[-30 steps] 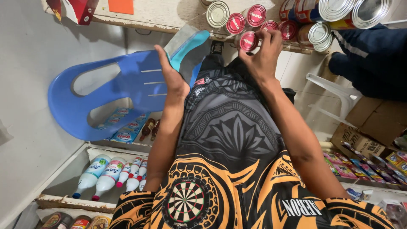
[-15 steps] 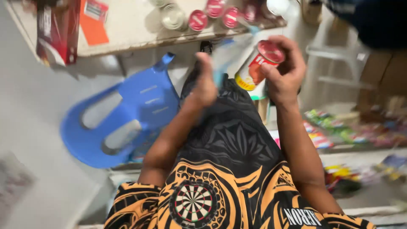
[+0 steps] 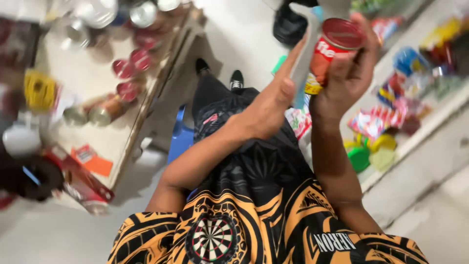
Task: Wiping dust off canned food items with a blue cloth and arranging them on a retail shelf.
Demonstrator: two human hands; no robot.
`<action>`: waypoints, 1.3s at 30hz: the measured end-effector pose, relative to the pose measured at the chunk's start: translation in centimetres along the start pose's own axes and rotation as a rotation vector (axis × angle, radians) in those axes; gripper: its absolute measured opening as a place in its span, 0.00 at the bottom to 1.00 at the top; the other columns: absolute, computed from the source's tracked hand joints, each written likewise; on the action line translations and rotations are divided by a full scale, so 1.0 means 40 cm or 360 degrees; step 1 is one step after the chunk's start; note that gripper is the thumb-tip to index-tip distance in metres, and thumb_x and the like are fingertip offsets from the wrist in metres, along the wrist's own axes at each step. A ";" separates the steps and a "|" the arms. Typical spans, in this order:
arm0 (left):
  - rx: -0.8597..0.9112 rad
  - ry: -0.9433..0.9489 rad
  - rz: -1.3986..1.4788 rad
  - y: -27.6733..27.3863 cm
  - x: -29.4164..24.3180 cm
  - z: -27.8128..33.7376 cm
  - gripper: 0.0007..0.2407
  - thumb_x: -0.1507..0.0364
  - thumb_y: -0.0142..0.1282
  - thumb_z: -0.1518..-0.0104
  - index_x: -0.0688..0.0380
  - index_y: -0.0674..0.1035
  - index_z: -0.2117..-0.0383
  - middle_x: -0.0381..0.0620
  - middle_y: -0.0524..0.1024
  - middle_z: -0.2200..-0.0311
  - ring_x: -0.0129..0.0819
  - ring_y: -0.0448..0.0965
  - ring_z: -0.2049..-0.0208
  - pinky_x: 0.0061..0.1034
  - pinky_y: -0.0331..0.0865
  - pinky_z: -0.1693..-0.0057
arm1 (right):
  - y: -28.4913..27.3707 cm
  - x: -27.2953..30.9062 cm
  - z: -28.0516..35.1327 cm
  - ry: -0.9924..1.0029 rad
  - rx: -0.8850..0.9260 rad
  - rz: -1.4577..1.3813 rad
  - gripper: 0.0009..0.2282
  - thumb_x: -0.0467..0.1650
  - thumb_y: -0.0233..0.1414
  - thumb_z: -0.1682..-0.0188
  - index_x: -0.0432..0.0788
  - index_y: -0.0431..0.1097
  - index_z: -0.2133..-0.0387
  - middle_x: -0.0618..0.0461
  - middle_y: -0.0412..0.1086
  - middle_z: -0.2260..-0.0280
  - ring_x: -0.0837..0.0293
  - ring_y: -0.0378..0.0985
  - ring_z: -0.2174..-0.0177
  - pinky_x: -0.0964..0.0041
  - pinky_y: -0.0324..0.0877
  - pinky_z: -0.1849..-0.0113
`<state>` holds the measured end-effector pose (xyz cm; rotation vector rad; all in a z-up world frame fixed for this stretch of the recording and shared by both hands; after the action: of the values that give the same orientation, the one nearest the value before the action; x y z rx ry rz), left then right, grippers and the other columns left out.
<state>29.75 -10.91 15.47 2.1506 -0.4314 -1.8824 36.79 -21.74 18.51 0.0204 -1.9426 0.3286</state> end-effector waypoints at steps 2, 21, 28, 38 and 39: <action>0.0111 -0.0014 0.0033 0.011 -0.013 -0.008 0.35 0.45 0.23 0.28 0.60 0.47 0.25 0.52 0.43 0.22 0.49 0.43 0.17 0.43 0.41 0.13 | -0.021 0.000 0.026 0.0071 -0.0081 0.0035 0.24 0.45 0.45 0.35 0.40 0.59 0.37 0.49 0.63 0.40 0.54 0.68 0.43 0.60 0.62 0.37; -0.2026 0.0179 0.0677 -0.536 0.040 0.638 0.10 0.66 0.47 0.35 0.59 0.77 0.59 0.42 0.74 0.66 0.26 0.71 0.67 0.21 0.63 0.60 | 0.519 -0.147 0.249 0.0183 0.1217 0.0278 0.28 0.25 0.70 0.60 0.37 0.66 0.46 0.44 0.66 0.51 0.47 0.73 0.53 0.57 0.71 0.49; -0.2295 0.0967 -0.0291 -0.656 -0.215 0.825 0.09 0.67 0.45 0.30 0.59 0.74 0.61 0.40 0.74 0.58 0.25 0.70 0.54 0.24 0.63 0.40 | 0.765 -0.326 0.412 0.0176 0.1414 0.0307 0.29 0.26 0.69 0.54 0.41 0.60 0.42 0.43 0.59 0.49 0.46 0.74 0.51 0.57 0.79 0.45; -0.2417 0.0666 -0.0006 -0.709 -0.085 0.865 0.10 0.66 0.39 0.30 0.57 0.74 0.62 0.38 0.71 0.69 0.24 0.68 0.69 0.21 0.63 0.58 | 0.828 -0.358 0.439 0.0205 0.1244 0.0461 0.31 0.23 0.67 0.53 0.49 0.60 0.39 0.44 0.55 0.53 0.48 0.74 0.54 0.56 0.81 0.45; -0.2509 0.0572 -0.0138 -0.711 -0.049 0.880 0.10 0.66 0.40 0.29 0.57 0.73 0.62 0.38 0.68 0.70 0.25 0.66 0.70 0.21 0.63 0.59 | 0.826 -0.364 0.444 0.0239 0.1230 0.0430 0.31 0.23 0.67 0.52 0.51 0.59 0.37 0.43 0.55 0.52 0.47 0.73 0.53 0.55 0.79 0.44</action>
<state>-3.76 16.37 1.87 1.2273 0.9300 -1.0090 20.82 3.75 -8.22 0.2309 -1.5668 1.2073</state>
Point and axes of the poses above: each hand's wrist, its own z-axis away from the middle knuckle, its own y-axis out of the palm, x = y × z, the point moved 5 cm from there along -z, towards the middle knuckle
